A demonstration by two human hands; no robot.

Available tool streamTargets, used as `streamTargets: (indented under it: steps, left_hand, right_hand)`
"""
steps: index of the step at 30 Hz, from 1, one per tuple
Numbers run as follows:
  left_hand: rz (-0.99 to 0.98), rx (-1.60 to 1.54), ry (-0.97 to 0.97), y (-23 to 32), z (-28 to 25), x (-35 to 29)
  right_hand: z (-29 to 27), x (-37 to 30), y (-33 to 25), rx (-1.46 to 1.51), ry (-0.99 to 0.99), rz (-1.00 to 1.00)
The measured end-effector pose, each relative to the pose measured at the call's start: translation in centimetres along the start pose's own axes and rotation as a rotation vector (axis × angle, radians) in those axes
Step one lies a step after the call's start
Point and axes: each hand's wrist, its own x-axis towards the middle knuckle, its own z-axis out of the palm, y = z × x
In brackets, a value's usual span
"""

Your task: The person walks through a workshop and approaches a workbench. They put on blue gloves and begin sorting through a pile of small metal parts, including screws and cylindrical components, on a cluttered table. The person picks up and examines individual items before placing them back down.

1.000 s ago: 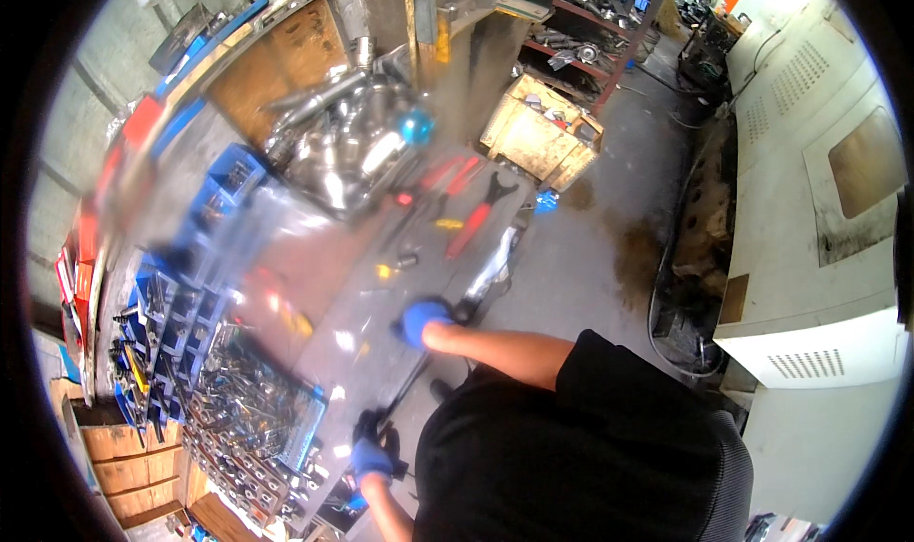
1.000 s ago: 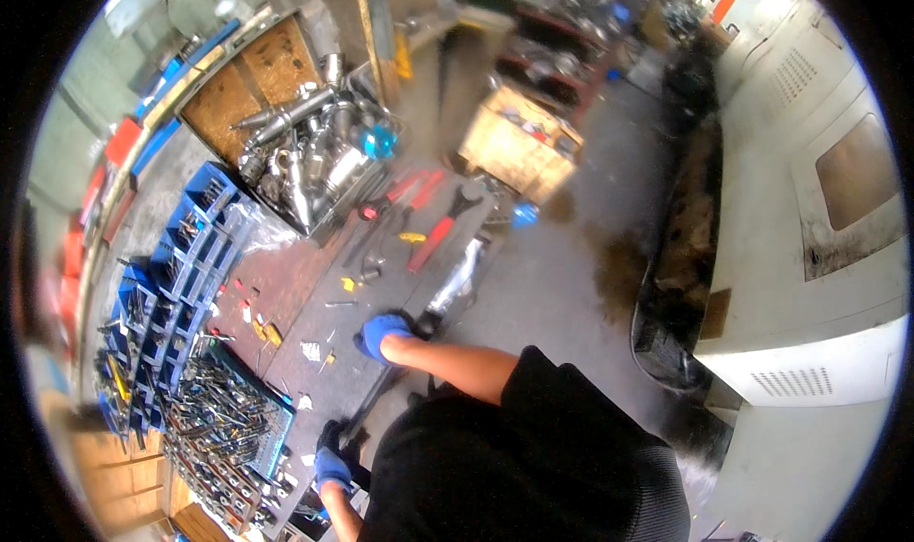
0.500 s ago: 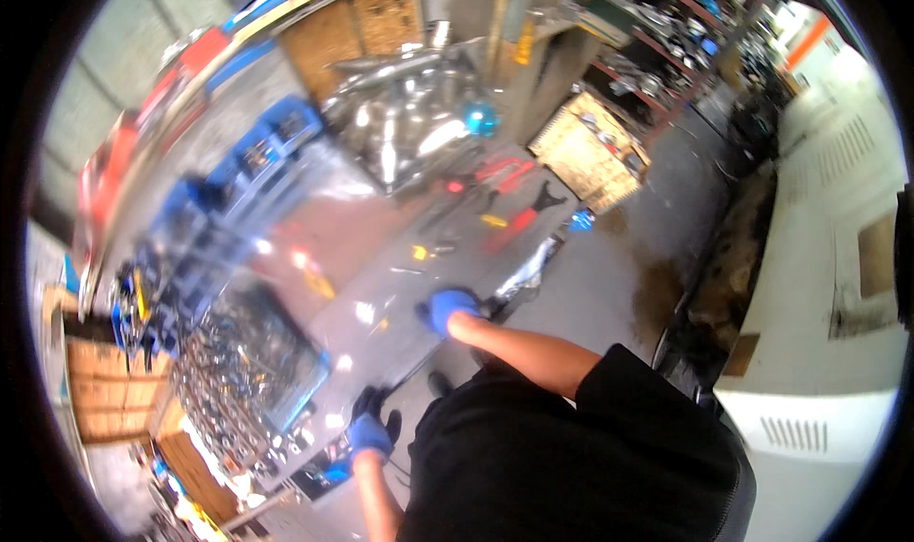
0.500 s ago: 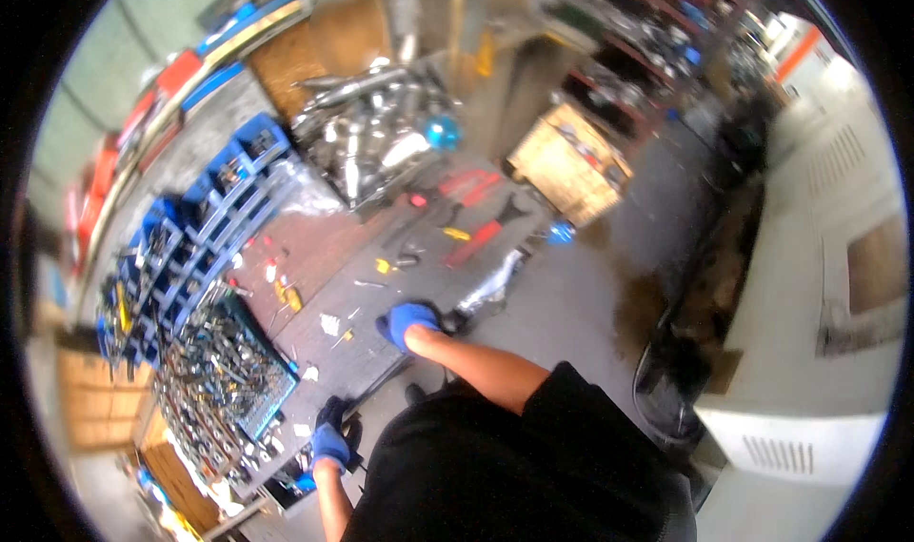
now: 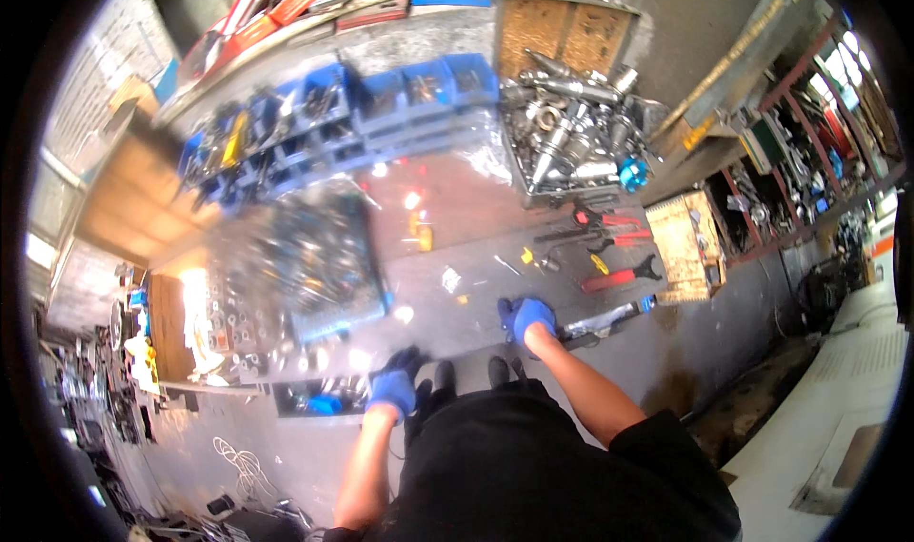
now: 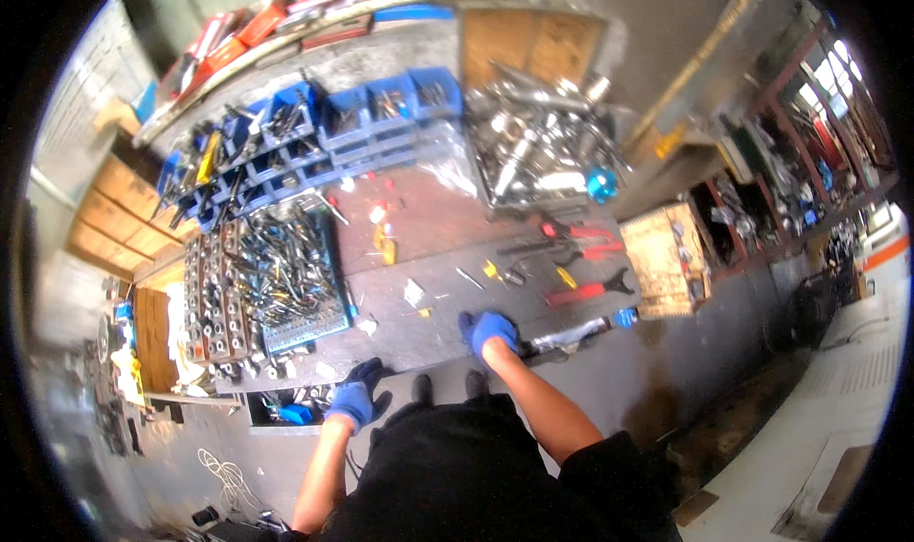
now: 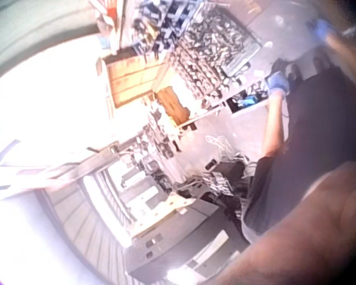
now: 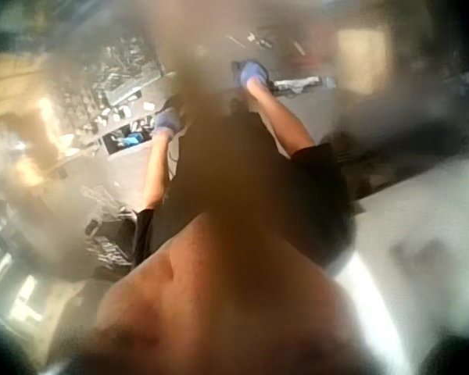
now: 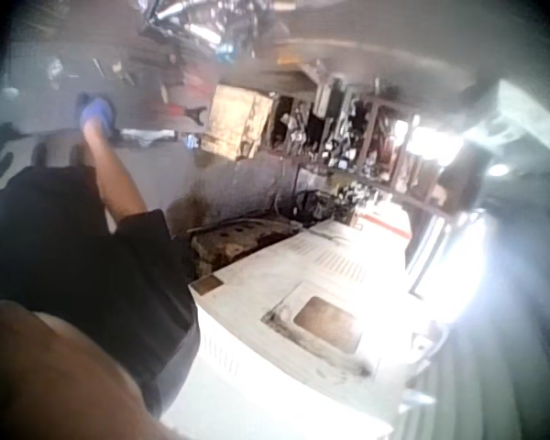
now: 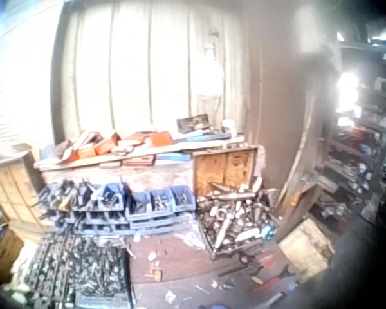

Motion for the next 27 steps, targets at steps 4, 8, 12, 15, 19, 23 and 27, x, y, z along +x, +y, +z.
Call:
streamTargets:
  steps: [4, 8, 12, 15, 19, 23, 27]
  left_hand:
    - [-0.005, -0.062, 0.013, 0.9, -0.4, -0.1]
    - [-0.006, -0.127, 0.007, 1.8, -1.7, 0.1]
    - [-0.056, -0.142, 0.040, 1.7, -2.5, -0.5]
    - [-0.043, -0.199, 0.046, 2.2, -3.8, -0.5]
    - [0.002, -0.145, 0.048, 1.6, -2.3, -0.4]
    - [-0.037, -0.177, 0.081, 1.2, -1.2, -1.0]
    - [-0.027, -0.144, 0.079, 2.0, -1.3, -1.1]
  right_hand:
    - [0.7, 0.0, 1.3, 0.115, 0.035, -0.042]
    - [1.4, 1.0, 3.0, 0.285, 0.020, -0.024]
    - [1.1, 0.5, 0.7, 0.371, -0.072, 0.048]
    - [1.0, 0.4, 0.5, 0.479, -0.092, 0.014]
    - [1.9, 2.2, 2.5, 0.436, -0.118, 0.063]
    - [2.0, 2.6, 2.6, 0.281, -0.072, -0.010]
    - [1.5, 3.5, 4.4, 0.231, -0.072, -0.043]
